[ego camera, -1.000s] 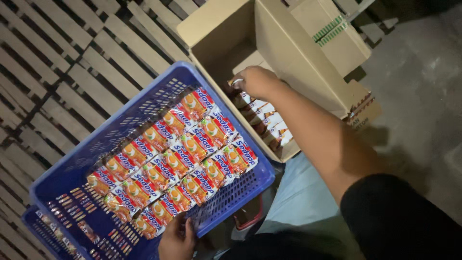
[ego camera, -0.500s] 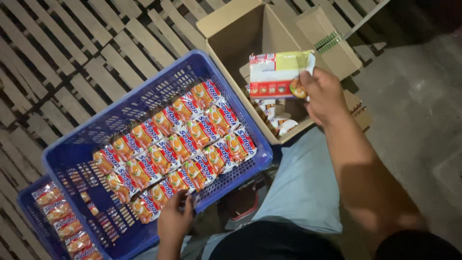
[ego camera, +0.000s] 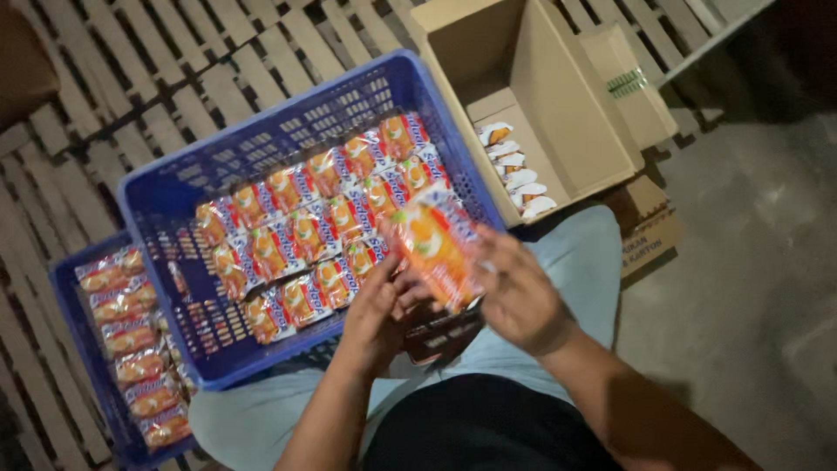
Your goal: The person transfers small packaged food items from a blue plastic basket into a cardboard box. They pick up each package individually and place it into the box, repeating the process until the basket is empty.
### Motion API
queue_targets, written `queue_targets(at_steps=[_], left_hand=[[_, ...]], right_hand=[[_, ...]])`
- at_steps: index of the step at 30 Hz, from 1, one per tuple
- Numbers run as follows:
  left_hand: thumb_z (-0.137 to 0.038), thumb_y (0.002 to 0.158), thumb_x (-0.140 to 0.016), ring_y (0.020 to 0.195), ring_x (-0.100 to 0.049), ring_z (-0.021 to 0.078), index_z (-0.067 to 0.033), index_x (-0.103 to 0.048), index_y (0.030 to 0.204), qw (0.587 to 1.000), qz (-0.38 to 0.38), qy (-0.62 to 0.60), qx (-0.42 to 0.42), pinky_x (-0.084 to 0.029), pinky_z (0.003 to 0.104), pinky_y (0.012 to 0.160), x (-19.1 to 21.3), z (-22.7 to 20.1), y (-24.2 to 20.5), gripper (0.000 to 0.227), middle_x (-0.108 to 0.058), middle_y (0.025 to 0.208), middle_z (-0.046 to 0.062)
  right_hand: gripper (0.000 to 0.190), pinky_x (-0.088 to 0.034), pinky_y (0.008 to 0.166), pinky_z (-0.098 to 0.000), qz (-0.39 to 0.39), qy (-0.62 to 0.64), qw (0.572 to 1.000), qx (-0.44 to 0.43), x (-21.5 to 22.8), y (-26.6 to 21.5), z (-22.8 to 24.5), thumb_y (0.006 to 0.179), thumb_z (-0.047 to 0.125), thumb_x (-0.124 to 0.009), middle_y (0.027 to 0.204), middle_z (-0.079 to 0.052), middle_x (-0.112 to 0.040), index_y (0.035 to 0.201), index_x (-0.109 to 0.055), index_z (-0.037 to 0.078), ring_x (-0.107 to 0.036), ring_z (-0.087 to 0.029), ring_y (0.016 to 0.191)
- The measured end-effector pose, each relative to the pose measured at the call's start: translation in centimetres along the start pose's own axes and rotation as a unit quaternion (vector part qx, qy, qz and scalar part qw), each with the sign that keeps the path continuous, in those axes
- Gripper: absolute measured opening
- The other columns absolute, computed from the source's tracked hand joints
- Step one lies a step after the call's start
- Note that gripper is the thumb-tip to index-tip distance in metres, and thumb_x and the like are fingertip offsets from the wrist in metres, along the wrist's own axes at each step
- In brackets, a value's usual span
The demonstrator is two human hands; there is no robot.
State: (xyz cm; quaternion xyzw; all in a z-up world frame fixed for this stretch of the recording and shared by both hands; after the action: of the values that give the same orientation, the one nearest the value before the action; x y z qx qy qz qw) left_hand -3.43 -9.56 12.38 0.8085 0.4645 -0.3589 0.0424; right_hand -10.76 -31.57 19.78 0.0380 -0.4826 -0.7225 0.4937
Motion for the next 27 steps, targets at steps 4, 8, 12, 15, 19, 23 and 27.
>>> queue_targets(at_steps=[4, 8, 12, 15, 19, 23, 27], left_hand=[[-0.032, 0.094, -0.082, 0.081, -0.066, 0.0133, 0.0035, -0.057, 0.142, 0.998, -0.046, -0.032, -0.03, -0.056, 0.022, 0.068, -3.5, -3.0, -1.2, 0.064, -0.066, 0.101, 0.011], [-0.012, 0.093, -0.083, 0.078, -0.071, 0.0166, 0.0039, -0.06, 0.133, 0.993, -0.099, 0.018, -0.061, -0.059, 0.028, 0.066, -5.4, -6.5, -1.9, 0.049, -0.072, 0.094, 0.013], [-0.004, 0.088, -0.084, 0.102, -0.078, 0.0344, -0.0119, -0.043, 0.158, 0.98, -0.176, 0.023, -0.091, -0.067, 0.05, 0.086, 1.7, -4.6, -1.8, 0.081, -0.076, 0.123, 0.023], [-0.005, 0.089, -0.083, 0.099, -0.079, 0.0363, -0.0193, -0.038, 0.165, 0.975, -0.198, 0.045, -0.092, -0.068, 0.051, 0.085, 6.1, -5.4, -1.8, 0.089, -0.076, 0.12, 0.024], [-0.005, 0.087, -0.086, 0.101, -0.078, 0.0257, -0.0168, -0.054, 0.151, 0.961, -0.253, 0.035, -0.107, -0.067, 0.039, 0.085, 10.8, -5.6, -1.8, 0.072, -0.076, 0.12, 0.016], [-0.013, 0.087, -0.089, 0.107, -0.074, 0.0283, -0.0151, -0.061, 0.146, 0.944, -0.305, 0.096, -0.086, -0.067, 0.045, 0.086, 14.8, -7.3, -2.4, 0.066, -0.073, 0.125, 0.016], [-0.003, 0.08, -0.086, 0.105, -0.07, 0.0272, -0.0081, -0.066, 0.148, 0.916, -0.334, 0.21, -0.074, -0.064, 0.044, 0.089, 22.0, -6.1, -0.8, 0.071, -0.07, 0.116, 0.015]], right_hand=[[0.029, -0.059, 0.104, -0.0669, 0.034, -0.007, 0.999, 0.033, -2.8, -2.5, 1.8, 0.093, 0.0, -0.069, 0.13, -0.026, -0.075, 0.12, -0.083, 0.0, -0.069, -0.063, 0.121], [0.028, -0.061, 0.103, -0.065, 0.052, -0.001, 0.998, 0.039, -4.0, -1.6, 2.3, 0.093, -0.004, -0.071, 0.131, -0.025, -0.076, 0.119, -0.082, 0.002, -0.07, -0.061, 0.119], [0.041, -0.053, 0.111, -0.0648, 0.073, -0.066, 0.995, 0.034, -4.5, -2.2, -3.0, 0.088, -0.003, -0.065, 0.141, -0.03, -0.069, 0.128, -0.074, -0.001, -0.062, -0.06, 0.133], [0.04, -0.047, 0.115, -0.066, 0.106, -0.115, 0.988, -0.005, -4.6, -2.6, -8.3, 0.096, 0.009, -0.068, 0.146, -0.031, -0.065, 0.134, -0.071, -0.003, -0.057, -0.06, 0.138], [0.036, -0.045, 0.118, -0.065, 0.187, -0.157, 0.968, -0.058, -5.4, -2.8, -12.7, 0.101, 0.02, -0.073, 0.136, -0.027, -0.069, 0.131, -0.072, 0.0, -0.06, -0.058, 0.135], [0.043, -0.042, 0.122, -0.0623, 0.238, -0.199, 0.947, -0.084, -7.0, -5.1, -15.8, 0.096, 0.027, -0.079, 0.137, -0.026, -0.07, 0.13, -0.074, 0.002, -0.057, -0.056, 0.141], [0.038, -0.041, 0.125, -0.0572, 0.253, -0.274, 0.924, -0.078, -7.4, -5.4, -15.9, 0.097, 0.036, -0.08, 0.13, -0.018, -0.077, 0.12, -0.082, 0.006, -0.058, -0.05, 0.144]])
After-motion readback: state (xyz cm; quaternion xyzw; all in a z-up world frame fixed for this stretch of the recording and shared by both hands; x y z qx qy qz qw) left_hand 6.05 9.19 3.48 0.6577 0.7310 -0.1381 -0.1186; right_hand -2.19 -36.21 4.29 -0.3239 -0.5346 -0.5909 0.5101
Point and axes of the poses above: each hand's wrist, its own y-axis towards the middle knuckle, its own x-axis out of the back of the hand, z = x × y, the point moved 1 cm from there along y, towards the middle knuckle
